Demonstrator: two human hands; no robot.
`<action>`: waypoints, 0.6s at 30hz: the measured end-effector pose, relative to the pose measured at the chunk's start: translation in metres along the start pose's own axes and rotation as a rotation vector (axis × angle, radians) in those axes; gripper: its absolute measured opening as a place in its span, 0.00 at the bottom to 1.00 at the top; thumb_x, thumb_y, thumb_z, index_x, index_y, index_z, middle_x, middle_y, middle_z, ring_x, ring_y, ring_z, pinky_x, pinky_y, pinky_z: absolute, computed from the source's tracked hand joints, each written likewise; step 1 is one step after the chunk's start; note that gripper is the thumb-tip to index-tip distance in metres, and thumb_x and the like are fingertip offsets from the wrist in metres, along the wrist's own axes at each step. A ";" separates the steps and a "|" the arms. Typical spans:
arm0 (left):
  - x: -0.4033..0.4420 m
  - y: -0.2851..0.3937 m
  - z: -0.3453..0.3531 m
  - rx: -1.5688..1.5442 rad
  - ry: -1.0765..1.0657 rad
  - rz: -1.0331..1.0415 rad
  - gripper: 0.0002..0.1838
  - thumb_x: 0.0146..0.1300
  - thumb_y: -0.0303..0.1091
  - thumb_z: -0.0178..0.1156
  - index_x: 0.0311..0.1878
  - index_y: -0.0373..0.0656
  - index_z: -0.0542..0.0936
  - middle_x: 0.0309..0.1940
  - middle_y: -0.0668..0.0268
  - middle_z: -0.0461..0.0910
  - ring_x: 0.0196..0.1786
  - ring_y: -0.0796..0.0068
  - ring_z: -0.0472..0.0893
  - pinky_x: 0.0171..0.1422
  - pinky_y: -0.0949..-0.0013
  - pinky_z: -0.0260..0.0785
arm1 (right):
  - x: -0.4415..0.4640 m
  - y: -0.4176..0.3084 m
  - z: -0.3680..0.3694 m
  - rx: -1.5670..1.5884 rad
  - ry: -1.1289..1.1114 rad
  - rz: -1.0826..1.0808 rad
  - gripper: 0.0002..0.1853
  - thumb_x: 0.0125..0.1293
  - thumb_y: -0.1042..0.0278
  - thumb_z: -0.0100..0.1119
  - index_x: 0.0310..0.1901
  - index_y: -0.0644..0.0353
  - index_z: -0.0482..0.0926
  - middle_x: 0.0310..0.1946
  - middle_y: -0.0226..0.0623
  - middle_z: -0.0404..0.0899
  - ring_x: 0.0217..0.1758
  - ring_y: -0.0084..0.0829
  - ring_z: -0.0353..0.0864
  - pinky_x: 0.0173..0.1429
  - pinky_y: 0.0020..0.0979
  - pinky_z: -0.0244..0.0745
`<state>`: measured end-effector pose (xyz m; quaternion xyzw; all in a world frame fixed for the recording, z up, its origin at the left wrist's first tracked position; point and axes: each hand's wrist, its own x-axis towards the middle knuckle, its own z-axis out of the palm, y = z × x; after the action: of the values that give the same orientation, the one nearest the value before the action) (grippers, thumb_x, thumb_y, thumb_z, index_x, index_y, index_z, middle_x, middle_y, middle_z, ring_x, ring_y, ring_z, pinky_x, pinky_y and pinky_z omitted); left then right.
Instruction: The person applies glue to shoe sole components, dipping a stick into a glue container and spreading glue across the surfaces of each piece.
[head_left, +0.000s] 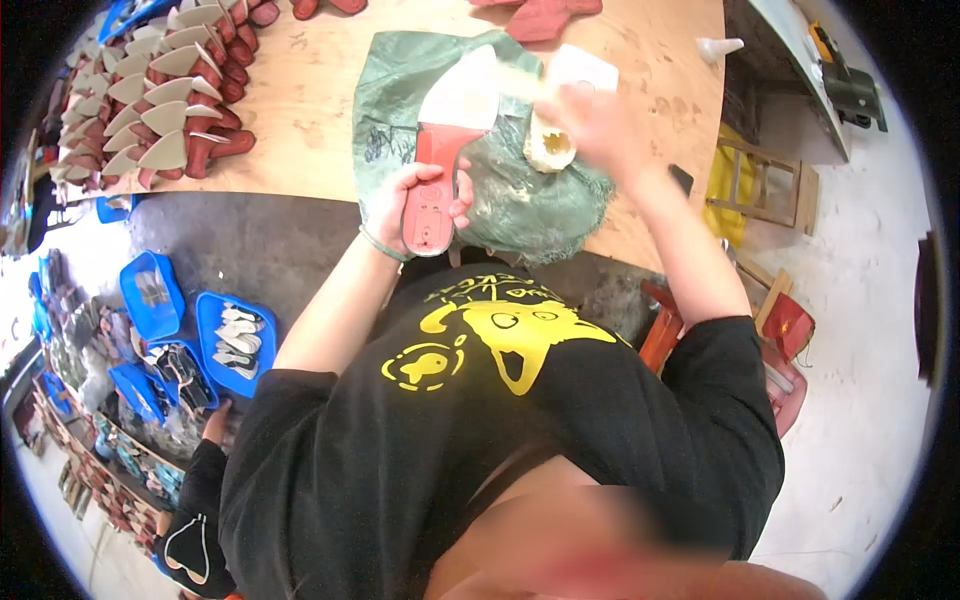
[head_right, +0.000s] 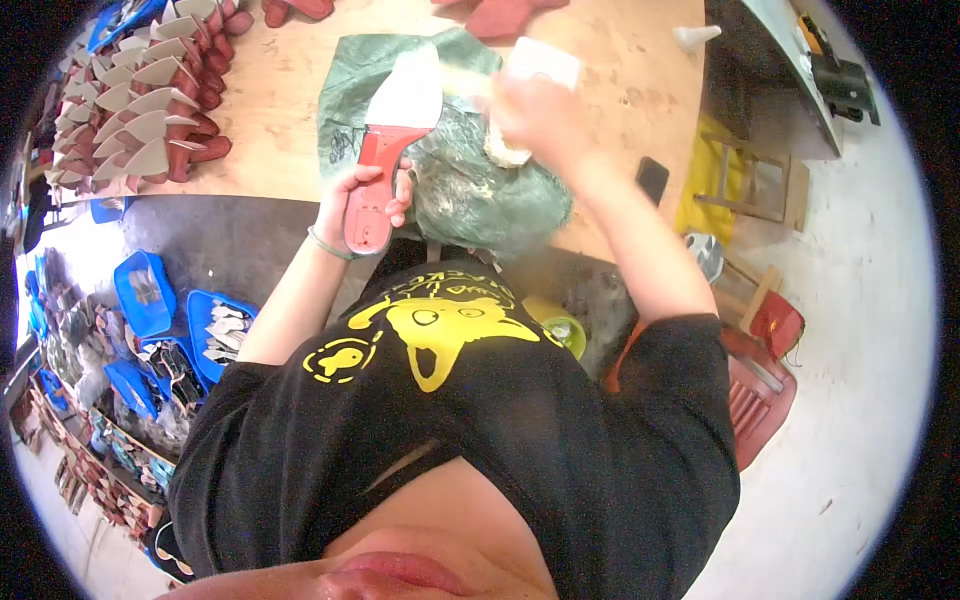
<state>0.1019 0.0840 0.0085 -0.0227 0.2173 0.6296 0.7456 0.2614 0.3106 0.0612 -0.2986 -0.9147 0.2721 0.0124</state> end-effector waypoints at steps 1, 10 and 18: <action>0.000 0.003 -0.002 -0.009 0.000 0.001 0.22 0.66 0.40 0.47 0.55 0.32 0.69 0.31 0.51 0.76 0.29 0.65 0.75 0.36 0.62 0.76 | -0.012 -0.008 0.013 -0.041 -0.001 -0.173 0.16 0.65 0.52 0.59 0.40 0.58 0.82 0.34 0.46 0.82 0.39 0.45 0.82 0.43 0.40 0.75; 0.022 0.137 -0.069 0.432 0.355 0.160 0.18 0.71 0.40 0.48 0.53 0.35 0.73 0.39 0.54 0.80 0.41 0.63 0.83 0.47 0.58 0.79 | 0.004 0.046 -0.048 0.250 0.430 0.183 0.15 0.67 0.59 0.59 0.39 0.67 0.80 0.27 0.40 0.79 0.32 0.25 0.77 0.40 0.29 0.70; 0.124 0.310 -0.153 1.750 1.137 0.935 0.31 0.57 0.44 0.62 0.58 0.33 0.67 0.41 0.45 0.80 0.43 0.46 0.81 0.48 0.53 0.73 | -0.046 0.030 -0.009 0.219 0.276 0.397 0.13 0.66 0.63 0.60 0.39 0.68 0.80 0.26 0.39 0.79 0.30 0.23 0.75 0.37 0.27 0.69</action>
<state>-0.2233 0.2166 -0.0992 0.3057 0.8744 0.3768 -0.0080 0.3174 0.3097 0.0603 -0.5031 -0.7930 0.3235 0.1157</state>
